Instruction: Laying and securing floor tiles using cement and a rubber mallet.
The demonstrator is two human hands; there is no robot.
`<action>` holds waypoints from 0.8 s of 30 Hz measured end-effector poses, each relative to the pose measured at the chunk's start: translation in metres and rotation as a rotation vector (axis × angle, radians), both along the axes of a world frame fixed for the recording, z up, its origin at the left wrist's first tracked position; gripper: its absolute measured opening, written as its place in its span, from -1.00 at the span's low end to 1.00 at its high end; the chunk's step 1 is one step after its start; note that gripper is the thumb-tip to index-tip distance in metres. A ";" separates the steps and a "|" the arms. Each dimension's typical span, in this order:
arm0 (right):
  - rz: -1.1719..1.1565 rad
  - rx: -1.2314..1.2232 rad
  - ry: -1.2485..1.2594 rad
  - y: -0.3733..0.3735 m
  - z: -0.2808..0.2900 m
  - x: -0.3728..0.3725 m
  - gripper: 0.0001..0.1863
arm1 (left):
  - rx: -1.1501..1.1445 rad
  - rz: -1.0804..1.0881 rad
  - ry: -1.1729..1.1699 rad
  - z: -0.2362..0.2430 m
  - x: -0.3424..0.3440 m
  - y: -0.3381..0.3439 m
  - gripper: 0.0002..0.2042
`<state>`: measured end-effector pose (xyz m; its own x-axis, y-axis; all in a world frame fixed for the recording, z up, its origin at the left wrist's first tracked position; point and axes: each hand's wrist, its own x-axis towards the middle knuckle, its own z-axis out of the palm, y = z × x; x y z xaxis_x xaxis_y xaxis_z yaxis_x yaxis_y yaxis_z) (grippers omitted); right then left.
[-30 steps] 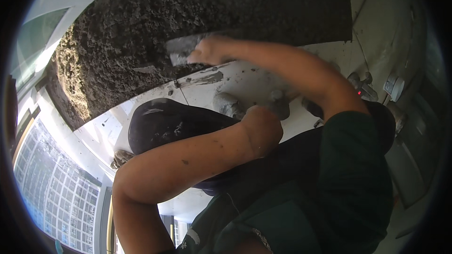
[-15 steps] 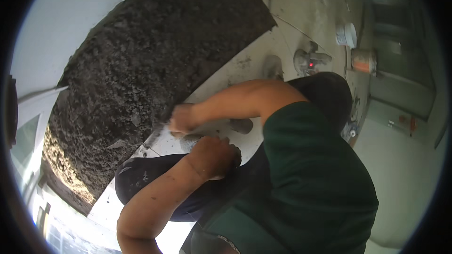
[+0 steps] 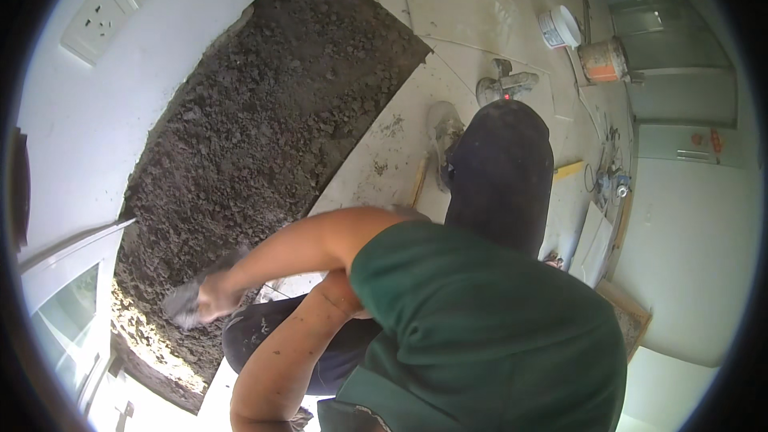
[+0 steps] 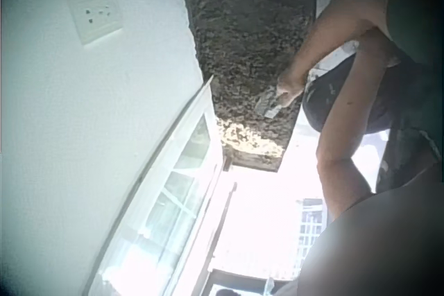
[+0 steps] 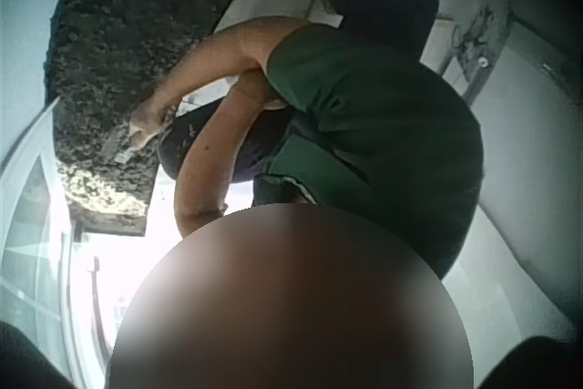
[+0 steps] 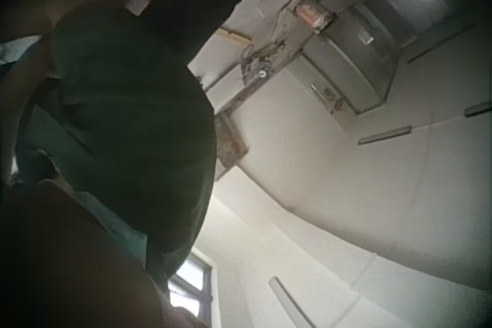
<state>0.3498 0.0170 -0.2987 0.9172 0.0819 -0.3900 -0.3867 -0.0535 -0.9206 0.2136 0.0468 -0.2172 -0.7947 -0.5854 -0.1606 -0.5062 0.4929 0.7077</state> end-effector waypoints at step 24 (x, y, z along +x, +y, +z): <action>0.459 -0.568 -0.134 -0.037 -0.038 -0.010 -0.46 | 0.095 -0.209 0.195 -0.034 -0.001 -0.025 -0.59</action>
<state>0.3402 -0.0202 -0.3365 0.8820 0.2873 -0.3735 -0.0971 -0.6647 -0.7407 0.2125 0.0220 -0.2508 -0.9177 -0.3952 -0.0397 -0.2507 0.4989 0.8296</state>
